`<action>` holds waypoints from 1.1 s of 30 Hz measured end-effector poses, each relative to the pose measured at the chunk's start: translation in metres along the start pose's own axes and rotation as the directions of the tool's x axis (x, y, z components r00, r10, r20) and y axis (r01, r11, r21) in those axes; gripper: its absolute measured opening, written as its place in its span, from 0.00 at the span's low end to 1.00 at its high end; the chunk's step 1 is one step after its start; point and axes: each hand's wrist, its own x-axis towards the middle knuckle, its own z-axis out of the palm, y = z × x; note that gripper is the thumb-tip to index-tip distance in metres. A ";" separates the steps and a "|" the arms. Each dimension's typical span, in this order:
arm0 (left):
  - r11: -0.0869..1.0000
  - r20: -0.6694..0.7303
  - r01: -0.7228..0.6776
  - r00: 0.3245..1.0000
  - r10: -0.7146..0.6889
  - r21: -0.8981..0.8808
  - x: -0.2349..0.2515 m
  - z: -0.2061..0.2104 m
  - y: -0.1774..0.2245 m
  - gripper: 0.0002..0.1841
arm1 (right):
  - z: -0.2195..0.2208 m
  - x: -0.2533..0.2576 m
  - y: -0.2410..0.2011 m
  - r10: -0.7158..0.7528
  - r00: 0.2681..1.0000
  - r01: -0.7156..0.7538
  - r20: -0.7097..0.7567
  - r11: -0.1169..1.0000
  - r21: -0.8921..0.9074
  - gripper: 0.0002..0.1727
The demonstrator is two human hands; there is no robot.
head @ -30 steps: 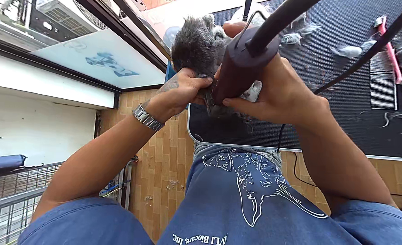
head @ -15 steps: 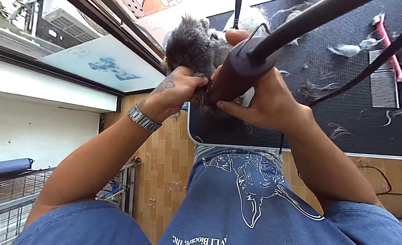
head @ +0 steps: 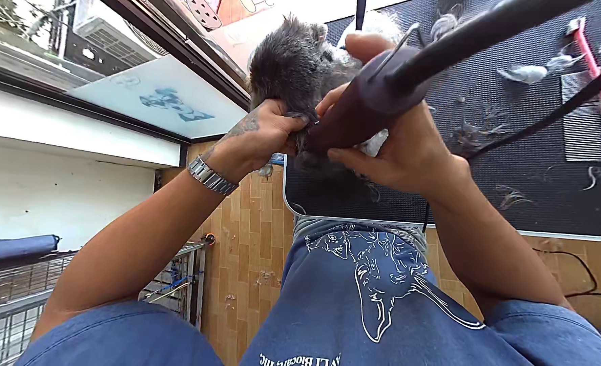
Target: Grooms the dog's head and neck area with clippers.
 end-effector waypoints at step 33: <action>1.000 0.032 0.022 0.999 -0.022 0.000 0.003 0.006 0.005 0.11 | -0.011 -0.013 -0.001 -0.049 0.980 0.057 -0.192 0.998 0.038 0.49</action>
